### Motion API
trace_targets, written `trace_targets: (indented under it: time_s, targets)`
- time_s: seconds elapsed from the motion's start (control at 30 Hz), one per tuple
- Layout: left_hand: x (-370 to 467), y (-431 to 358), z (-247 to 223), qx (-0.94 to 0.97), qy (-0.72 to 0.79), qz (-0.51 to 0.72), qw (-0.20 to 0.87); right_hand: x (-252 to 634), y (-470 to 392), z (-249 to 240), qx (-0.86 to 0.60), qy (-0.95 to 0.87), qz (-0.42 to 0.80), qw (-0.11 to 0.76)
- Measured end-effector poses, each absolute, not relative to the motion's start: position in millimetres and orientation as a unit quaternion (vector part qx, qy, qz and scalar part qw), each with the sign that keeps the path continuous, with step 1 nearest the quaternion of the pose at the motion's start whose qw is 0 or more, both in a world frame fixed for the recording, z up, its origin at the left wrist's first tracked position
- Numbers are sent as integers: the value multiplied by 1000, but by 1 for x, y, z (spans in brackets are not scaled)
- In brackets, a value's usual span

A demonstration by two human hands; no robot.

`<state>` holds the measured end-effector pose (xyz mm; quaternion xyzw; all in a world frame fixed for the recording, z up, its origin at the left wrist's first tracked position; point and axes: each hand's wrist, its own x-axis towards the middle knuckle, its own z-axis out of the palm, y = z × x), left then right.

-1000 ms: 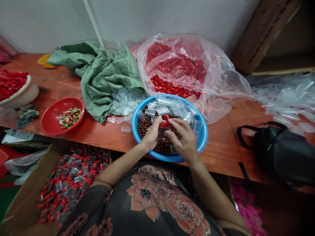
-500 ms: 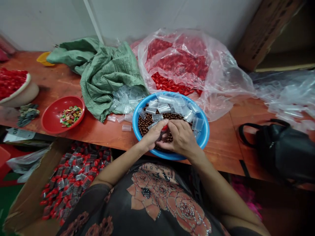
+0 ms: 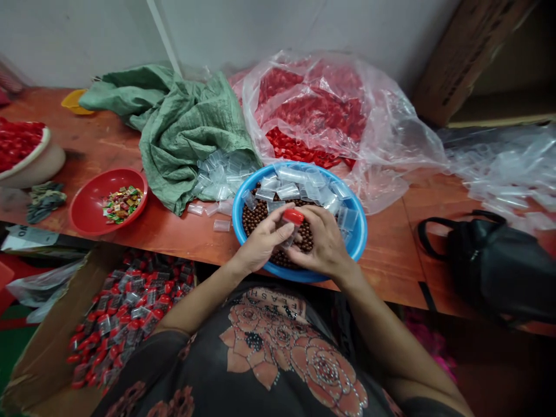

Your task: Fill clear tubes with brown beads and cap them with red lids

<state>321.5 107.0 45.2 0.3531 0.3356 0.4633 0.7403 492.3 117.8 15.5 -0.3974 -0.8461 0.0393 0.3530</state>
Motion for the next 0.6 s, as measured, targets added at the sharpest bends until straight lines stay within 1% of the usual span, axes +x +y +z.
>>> trace_targets:
  time_s: [0.1,0.17,0.33,0.4,0.53,0.6]
  targets:
    - [321,104,38,491,393,487,606,492,118,15,-396,-853,19,339]
    - [323,102,30,568,416,467,534,491,118,14,-393,-858,4,330]
    - [324,99,22,655,441,430,438,487,121,19,-398,-873,-35,282]
    - [324,97,24,659,452,427,424,485,123,22,-390,-880,-59,266]
    - [324,88,22,621,467,415,474,481,123,21,-363,-889,-110,257]
    - [323,84,19,605,471,416,489,476,119,19,-362,-889,-109,257]
